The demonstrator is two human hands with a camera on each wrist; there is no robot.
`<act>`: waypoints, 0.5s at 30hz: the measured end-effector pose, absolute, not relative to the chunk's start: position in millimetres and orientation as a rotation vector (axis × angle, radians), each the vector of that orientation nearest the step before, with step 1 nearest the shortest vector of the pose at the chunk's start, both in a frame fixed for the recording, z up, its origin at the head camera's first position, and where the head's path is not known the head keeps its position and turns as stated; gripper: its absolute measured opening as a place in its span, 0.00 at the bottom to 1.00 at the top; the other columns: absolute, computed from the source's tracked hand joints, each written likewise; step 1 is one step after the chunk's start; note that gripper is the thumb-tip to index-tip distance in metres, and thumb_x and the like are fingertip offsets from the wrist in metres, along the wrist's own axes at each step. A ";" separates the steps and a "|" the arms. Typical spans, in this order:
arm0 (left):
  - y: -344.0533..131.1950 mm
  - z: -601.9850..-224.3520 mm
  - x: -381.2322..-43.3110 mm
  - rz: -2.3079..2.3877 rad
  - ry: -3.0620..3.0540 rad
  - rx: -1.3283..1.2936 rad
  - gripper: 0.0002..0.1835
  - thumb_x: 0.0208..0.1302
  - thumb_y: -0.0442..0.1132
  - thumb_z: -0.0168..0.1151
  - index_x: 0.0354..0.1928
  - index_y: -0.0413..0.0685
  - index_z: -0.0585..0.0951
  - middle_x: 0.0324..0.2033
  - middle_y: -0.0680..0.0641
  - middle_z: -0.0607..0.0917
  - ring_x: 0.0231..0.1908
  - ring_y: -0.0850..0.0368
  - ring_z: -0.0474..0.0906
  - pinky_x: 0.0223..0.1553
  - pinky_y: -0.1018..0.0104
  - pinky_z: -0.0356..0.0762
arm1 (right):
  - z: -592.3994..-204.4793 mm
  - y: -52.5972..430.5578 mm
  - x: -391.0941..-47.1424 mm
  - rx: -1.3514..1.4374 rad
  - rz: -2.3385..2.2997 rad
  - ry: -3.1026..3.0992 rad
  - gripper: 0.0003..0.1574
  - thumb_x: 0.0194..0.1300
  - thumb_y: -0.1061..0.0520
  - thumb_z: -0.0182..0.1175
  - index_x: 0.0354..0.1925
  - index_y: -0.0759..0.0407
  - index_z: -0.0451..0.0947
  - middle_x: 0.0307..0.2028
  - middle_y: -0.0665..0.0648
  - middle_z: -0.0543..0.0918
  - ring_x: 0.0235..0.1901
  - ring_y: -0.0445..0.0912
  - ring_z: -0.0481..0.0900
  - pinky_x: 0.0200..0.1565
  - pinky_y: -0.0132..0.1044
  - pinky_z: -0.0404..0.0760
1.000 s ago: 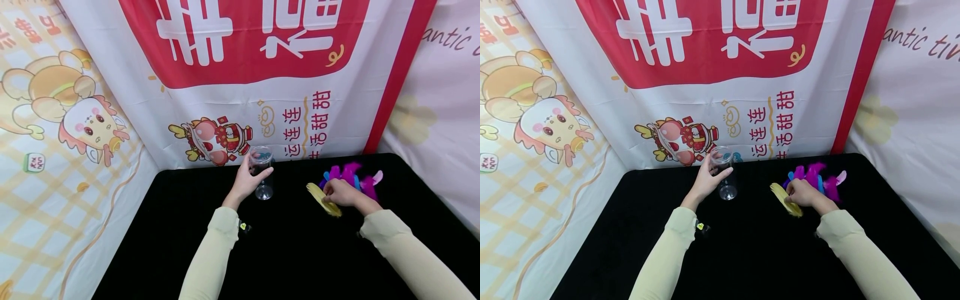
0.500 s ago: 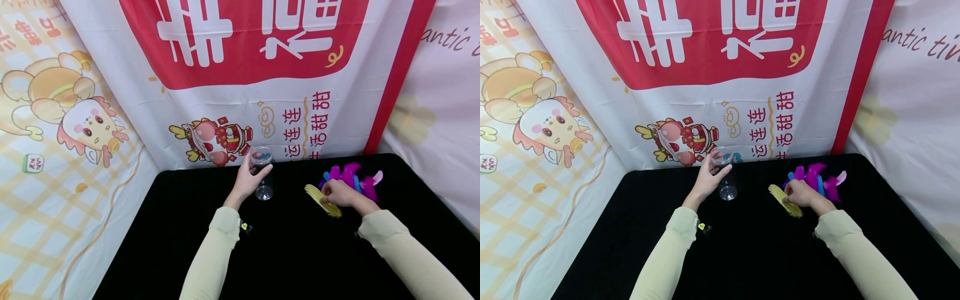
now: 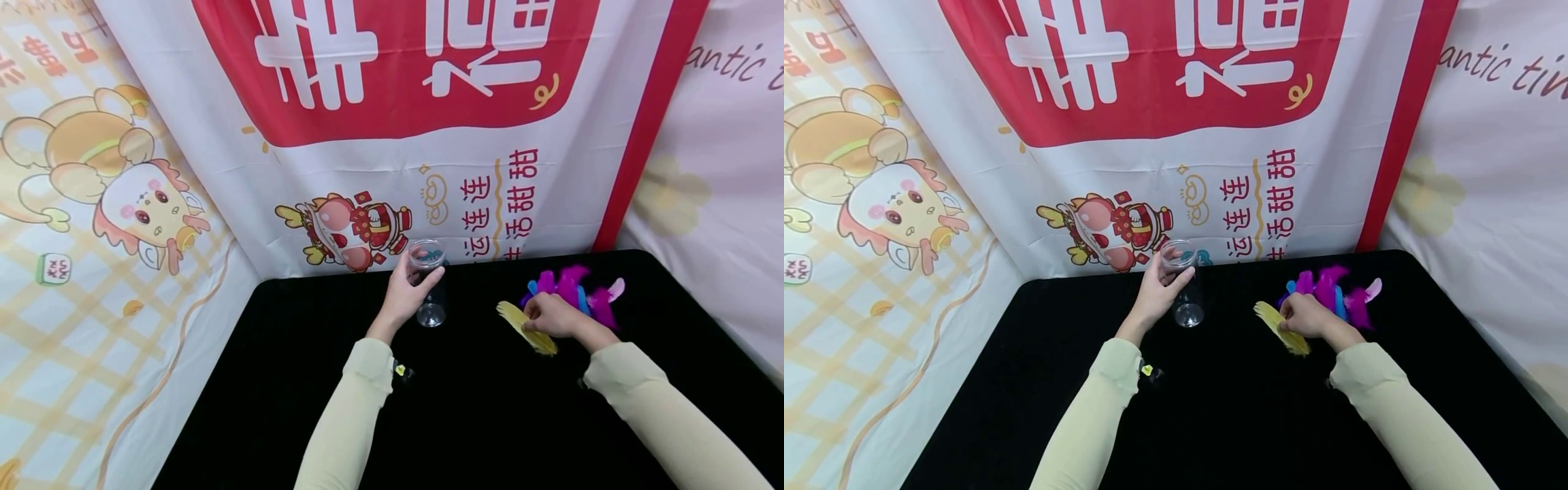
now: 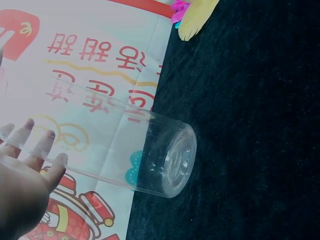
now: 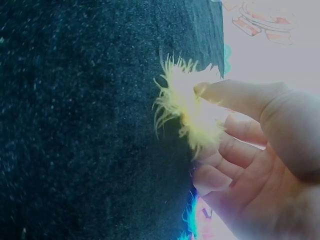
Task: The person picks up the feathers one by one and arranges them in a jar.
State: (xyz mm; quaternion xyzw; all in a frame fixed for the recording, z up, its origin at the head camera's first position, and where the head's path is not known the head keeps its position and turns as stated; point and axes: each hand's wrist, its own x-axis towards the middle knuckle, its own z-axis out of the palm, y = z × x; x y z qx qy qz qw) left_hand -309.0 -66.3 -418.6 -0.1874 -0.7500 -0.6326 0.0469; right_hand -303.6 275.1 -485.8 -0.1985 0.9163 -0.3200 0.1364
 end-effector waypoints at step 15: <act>-66.0 -430.5 -318.5 -1.932 -2.281 -0.514 0.35 0.70 0.46 0.69 0.73 0.45 0.65 0.66 0.36 0.76 0.66 0.46 0.73 0.69 0.40 0.65 | -469.1 266.6 -291.4 -0.571 -0.902 2.642 0.09 0.62 0.61 0.71 0.40 0.65 0.86 0.33 0.54 0.88 0.35 0.45 0.84 0.39 0.42 0.83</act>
